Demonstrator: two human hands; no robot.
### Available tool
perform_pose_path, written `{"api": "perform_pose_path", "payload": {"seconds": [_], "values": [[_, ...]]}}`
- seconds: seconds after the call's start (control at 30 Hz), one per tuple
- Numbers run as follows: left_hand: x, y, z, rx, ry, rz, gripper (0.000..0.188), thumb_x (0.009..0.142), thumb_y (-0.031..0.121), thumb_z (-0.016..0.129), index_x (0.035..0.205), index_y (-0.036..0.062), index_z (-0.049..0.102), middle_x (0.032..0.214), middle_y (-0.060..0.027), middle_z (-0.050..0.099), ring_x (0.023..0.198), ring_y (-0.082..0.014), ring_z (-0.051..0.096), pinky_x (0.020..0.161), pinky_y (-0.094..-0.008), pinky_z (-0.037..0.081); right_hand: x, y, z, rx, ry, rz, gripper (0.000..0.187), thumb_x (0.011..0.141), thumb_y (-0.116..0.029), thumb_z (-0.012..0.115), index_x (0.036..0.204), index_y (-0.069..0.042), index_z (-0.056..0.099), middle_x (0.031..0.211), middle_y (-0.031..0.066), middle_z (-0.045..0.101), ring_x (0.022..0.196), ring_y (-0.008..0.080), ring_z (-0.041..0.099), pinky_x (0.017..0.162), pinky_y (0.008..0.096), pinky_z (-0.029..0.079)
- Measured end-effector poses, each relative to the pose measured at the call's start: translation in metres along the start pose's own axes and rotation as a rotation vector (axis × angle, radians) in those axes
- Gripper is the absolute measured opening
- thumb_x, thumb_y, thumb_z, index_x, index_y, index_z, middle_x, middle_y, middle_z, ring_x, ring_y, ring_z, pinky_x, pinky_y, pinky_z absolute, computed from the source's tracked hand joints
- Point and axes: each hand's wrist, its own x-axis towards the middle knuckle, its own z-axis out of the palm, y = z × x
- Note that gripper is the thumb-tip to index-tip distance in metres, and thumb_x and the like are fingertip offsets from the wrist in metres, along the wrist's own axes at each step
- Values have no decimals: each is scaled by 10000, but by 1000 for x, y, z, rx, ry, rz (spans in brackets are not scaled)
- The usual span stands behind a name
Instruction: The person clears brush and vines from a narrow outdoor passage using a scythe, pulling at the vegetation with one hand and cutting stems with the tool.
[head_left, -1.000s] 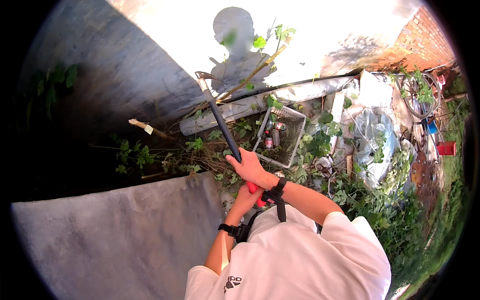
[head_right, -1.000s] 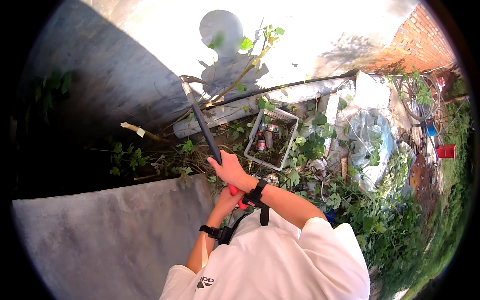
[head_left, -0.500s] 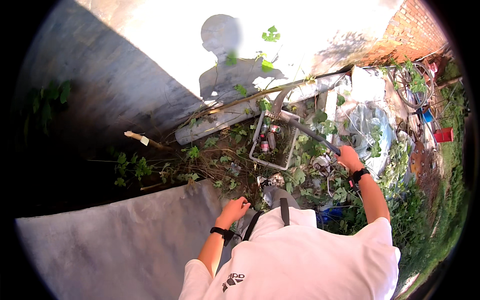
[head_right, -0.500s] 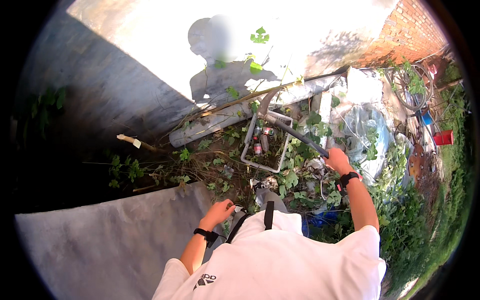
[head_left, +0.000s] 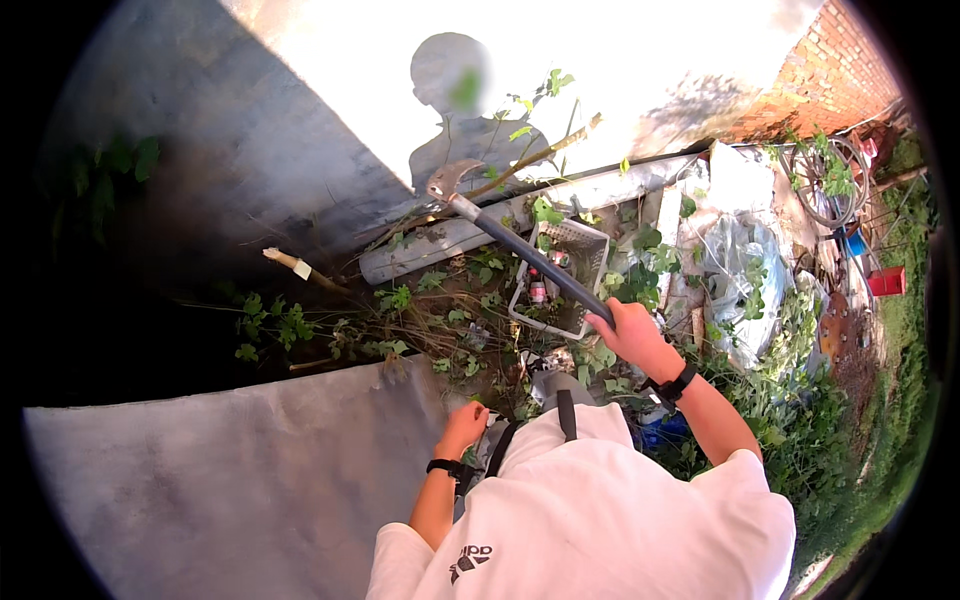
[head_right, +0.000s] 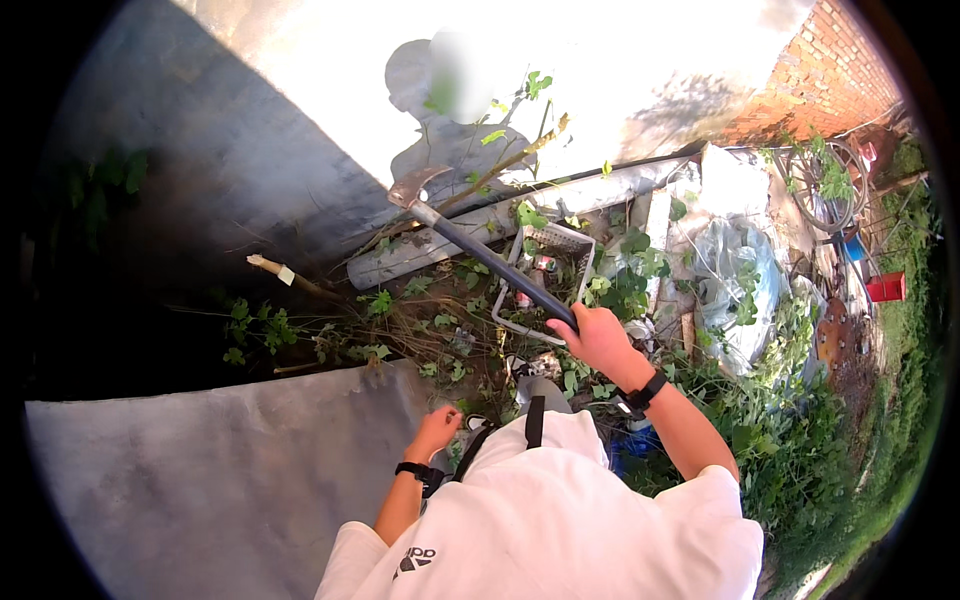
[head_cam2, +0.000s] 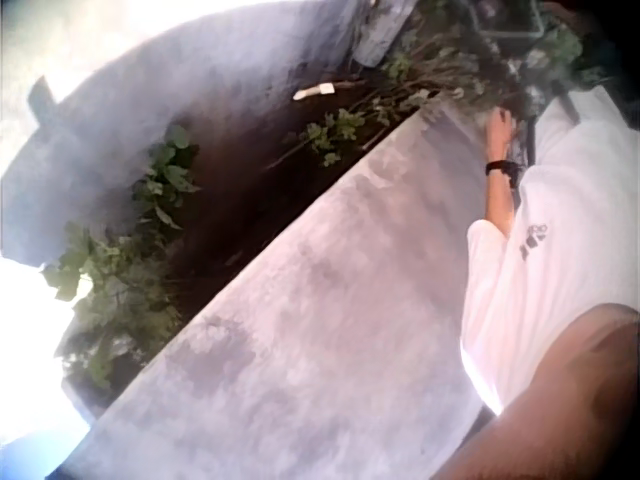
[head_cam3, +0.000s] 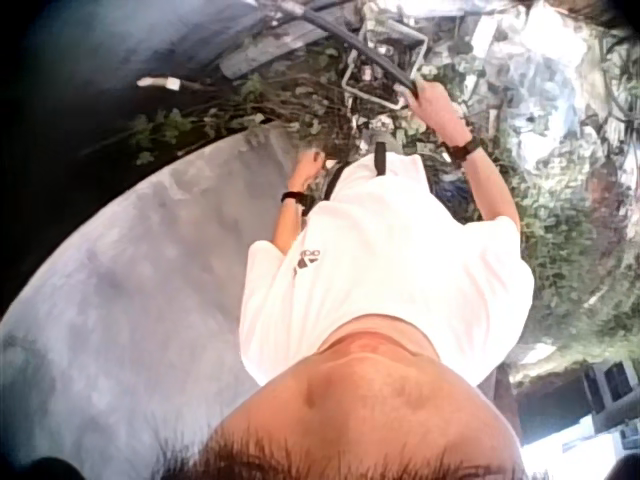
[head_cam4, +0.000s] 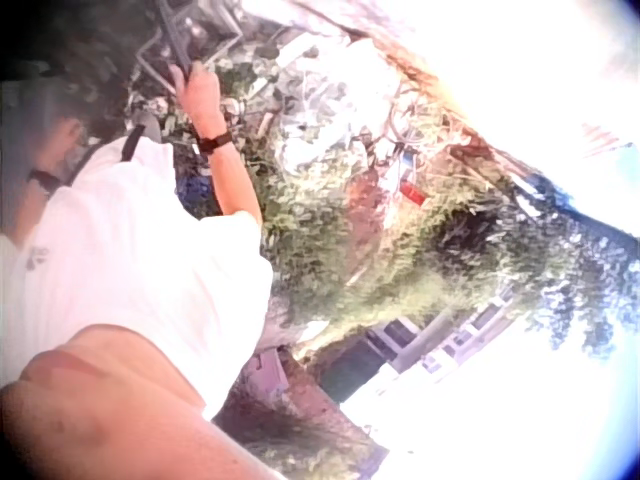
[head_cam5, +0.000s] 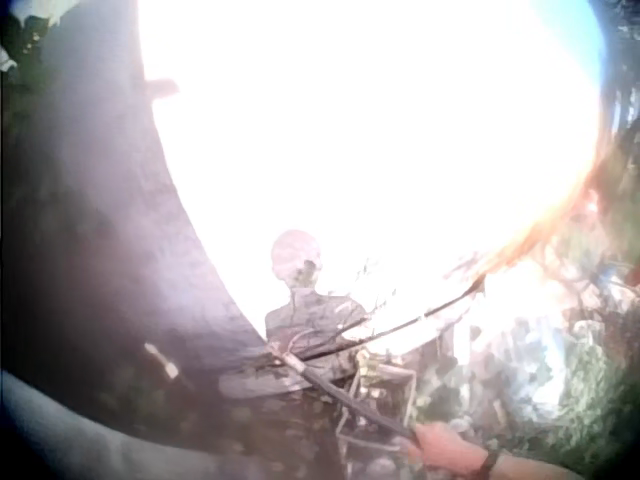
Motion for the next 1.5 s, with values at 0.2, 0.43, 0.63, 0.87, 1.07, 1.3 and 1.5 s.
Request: {"api": "perform_pose_path", "payload": {"seconds": [0.2,0.43,0.63,0.87,1.07,1.3,1.5], "values": [[-14,-68,27,-56,31,-121,305,964,311,568,1061,36,657,874,-86,738,721,-194,687,678,-339,522,91,-118,-48,-145,219,-748,494,888,-512,646,765,-64,476,579,47,490,483,248,545,424,347,427],[-31,-90,50,-154,23,-207,289,989,276,540,1066,19,648,831,-79,728,639,-160,667,611,-317,512,141,-18,-26,-122,133,-439,495,908,-485,635,744,-41,492,615,153,577,545,362,586,492,435,469],[-41,-97,53,-212,8,-207,313,967,302,561,1114,41,653,876,-96,744,746,-213,693,718,-357,530,26,214,-2,-209,-139,730,652,953,-582,487,873,33,689,775,270,656,812,450,656,760,519,519],[-32,-88,46,-111,-71,-180,287,974,274,552,1081,25,645,854,-87,727,705,-185,671,665,-341,522,78,-34,1,288,68,220,516,981,-435,551,767,31,610,564,223,572,552,405,600,550,466,482],[-12,-82,38,-347,0,-159,278,977,273,550,1063,20,625,873,-84,716,661,-165,651,626,-322,515,81,-55,0,146,-27,131,569,969,-483,550,739,33,619,572,202,604,559,384,618,569,445,515],[-29,-106,58,-435,32,-275,313,972,307,543,1042,15,634,825,-91,720,623,-166,654,598,-313,509,-12,18,8,-35,-65,330,591,944,-506,579,712,34,641,568,215,587,536,396,598,548,463,498],[-53,-111,61,-325,-106,-352,282,968,295,528,1003,32,623,818,-86,726,605,-152,661,530,-301,499,-23,39,-5,-68,60,447,559,928,-469,616,697,40,640,579,229,585,552,407,601,540,465,496]]}}
